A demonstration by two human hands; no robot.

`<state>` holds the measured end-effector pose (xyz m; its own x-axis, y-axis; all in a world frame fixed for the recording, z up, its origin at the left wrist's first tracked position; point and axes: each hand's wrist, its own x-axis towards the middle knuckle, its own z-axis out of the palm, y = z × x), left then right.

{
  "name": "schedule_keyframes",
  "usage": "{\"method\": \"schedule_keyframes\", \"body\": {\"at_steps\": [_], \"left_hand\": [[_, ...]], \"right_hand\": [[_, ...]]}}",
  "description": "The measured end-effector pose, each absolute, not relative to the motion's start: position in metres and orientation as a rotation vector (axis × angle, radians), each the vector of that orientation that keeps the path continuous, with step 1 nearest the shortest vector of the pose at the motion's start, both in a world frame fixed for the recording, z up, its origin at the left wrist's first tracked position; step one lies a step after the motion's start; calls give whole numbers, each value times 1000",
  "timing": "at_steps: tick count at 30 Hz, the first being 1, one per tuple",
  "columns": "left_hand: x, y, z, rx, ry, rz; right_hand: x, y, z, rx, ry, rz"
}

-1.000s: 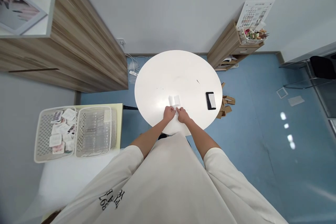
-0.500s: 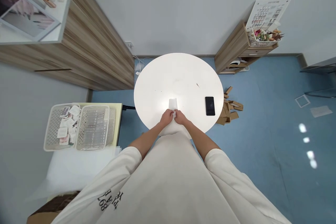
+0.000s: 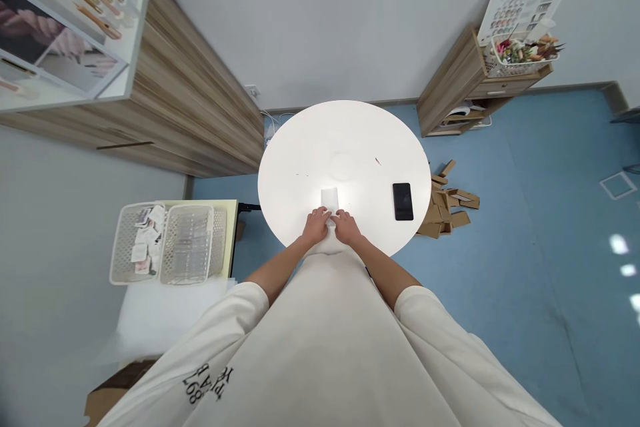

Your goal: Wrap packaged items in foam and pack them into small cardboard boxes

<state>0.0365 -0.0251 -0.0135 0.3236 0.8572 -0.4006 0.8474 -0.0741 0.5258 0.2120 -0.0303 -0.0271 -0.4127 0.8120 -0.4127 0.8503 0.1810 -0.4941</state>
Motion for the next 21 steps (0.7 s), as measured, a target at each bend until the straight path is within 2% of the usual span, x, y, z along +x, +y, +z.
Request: {"method": "schedule_keyframes", "body": {"at_steps": [21], "left_hand": [[27,6,-19,1953,1306,55]], "right_hand": [[198,-16,-23,1665,2339,-913]]}}
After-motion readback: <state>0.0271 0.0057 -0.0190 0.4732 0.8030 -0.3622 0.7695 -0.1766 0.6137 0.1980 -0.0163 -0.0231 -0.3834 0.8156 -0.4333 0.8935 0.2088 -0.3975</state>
